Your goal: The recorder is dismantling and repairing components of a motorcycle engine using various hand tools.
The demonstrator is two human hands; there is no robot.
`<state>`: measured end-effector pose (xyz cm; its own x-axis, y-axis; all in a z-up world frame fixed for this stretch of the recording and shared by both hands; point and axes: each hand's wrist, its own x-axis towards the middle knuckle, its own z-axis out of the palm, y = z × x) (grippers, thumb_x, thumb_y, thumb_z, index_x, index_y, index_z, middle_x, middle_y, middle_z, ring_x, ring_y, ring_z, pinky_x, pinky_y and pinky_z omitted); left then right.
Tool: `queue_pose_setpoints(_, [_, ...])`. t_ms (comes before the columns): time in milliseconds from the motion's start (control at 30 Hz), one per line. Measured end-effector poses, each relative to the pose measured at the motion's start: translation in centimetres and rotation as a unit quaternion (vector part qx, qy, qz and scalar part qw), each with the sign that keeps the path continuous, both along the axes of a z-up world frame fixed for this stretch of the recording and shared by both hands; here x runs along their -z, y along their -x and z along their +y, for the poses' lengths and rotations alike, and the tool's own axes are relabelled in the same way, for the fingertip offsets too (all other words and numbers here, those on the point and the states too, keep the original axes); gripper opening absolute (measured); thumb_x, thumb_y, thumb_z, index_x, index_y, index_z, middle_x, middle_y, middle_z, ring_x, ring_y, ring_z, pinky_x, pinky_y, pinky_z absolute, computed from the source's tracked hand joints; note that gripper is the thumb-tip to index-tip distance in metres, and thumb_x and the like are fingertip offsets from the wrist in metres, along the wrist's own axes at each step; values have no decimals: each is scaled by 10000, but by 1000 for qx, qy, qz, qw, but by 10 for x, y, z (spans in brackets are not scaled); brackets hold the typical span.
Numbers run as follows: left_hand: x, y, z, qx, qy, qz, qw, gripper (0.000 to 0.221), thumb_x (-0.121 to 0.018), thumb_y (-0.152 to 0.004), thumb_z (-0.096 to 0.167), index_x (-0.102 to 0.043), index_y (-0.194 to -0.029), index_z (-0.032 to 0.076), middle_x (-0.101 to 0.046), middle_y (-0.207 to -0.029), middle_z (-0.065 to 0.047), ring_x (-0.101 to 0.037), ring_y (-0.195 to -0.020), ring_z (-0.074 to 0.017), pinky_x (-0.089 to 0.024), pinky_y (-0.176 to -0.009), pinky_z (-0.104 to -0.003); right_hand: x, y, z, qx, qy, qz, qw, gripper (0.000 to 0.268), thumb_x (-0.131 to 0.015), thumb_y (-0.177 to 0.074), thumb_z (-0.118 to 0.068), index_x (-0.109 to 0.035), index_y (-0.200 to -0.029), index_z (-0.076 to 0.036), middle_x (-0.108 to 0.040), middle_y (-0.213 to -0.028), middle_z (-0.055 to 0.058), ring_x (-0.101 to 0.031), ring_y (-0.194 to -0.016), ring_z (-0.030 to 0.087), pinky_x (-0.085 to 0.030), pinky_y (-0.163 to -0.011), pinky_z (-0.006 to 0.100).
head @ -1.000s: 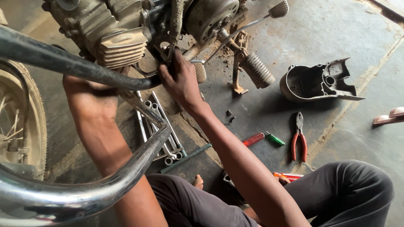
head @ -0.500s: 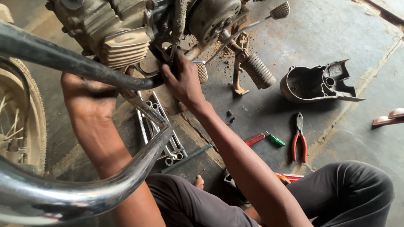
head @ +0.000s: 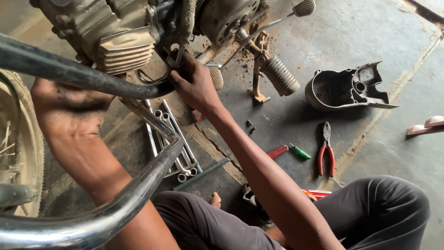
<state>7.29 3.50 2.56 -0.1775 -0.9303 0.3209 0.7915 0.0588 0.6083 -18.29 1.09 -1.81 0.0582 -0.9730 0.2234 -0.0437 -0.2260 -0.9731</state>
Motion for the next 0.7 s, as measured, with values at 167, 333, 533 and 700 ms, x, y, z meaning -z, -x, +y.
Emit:
queue_pose_setpoints(167, [-16, 14, 10, -101, -63, -20, 993, 412, -496, -1191, 39, -607, -794, 30, -536, -600, -92, -489, -452, -144, -400, -451, -282, 3, 3, -2, -15, -10, 10, 1000, 467, -603, -978, -94, -527, -1428, 5, -744, -1201, 186, -741, -1113, 250, -566, -1053, 422])
queue_pose_setpoints(333, [-56, 41, 32, -251, -127, -130, 951, 192, -577, -1036, -145, -679, -928, -24, -655, -767, -170, -515, -532, -177, -396, -455, -321, 0, 2, -4, -33, 4, 10, 999, 431, -617, -978, -100, -564, -1393, 4, -770, -1165, 167, -756, -1081, 231, -583, -1020, 396])
queue_pose_setpoints(533, [-60, 49, 34, -124, -114, 0, 986, 225, -588, -1042, 45, -643, -831, -10, -655, -735, -151, -516, -504, -156, -465, -543, -294, -13, -2, 3, -39, -23, 8, 999, 381, -638, -977, -145, -604, -1336, -22, -800, -1070, 111, -758, -892, 160, -599, -715, 308])
queue_pose_setpoints(700, [-26, 39, 14, -256, -216, -82, 939, 118, -687, -919, 0, -655, -812, 38, -634, -673, -59, -501, -443, -74, -401, -376, -212, -9, -5, 5, -26, -38, 5, 999, 407, -648, -991, -193, -592, -1365, -42, -804, -1007, 137, -694, -760, 197, -549, -667, 351])
